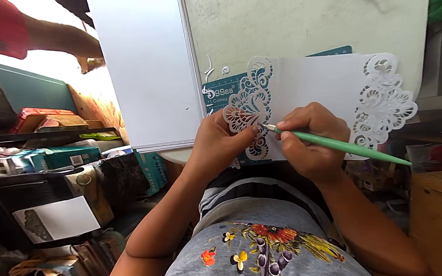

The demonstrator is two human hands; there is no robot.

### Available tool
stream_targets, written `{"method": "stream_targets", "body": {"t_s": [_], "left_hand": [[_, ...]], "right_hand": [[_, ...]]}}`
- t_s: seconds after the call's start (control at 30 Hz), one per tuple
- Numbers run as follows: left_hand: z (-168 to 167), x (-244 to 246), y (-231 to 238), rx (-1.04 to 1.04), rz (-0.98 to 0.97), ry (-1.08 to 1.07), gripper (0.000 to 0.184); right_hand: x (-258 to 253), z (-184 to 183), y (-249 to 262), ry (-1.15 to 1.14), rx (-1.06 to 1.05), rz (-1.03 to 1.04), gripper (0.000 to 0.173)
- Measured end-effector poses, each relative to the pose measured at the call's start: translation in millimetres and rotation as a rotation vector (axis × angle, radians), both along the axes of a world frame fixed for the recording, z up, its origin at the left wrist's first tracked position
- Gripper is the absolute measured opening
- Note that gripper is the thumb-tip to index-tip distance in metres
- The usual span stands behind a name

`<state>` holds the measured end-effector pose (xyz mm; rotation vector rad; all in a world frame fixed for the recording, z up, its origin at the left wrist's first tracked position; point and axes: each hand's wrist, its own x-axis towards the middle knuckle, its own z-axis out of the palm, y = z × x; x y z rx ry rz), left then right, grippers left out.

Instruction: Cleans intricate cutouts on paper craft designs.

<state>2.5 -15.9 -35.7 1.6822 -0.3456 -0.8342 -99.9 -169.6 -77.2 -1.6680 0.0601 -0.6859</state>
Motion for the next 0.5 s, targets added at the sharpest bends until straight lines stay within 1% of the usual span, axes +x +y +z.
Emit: {"method": "stream_targets", "body": {"t_s": [0.5], "left_hand": [[1.4, 0.0, -0.2, 0.011, -0.015, -0.037, 0.019]], "right_hand": [[-0.8, 0.5, -0.8, -0.005, -0.015, -0.012, 0.006]]}}
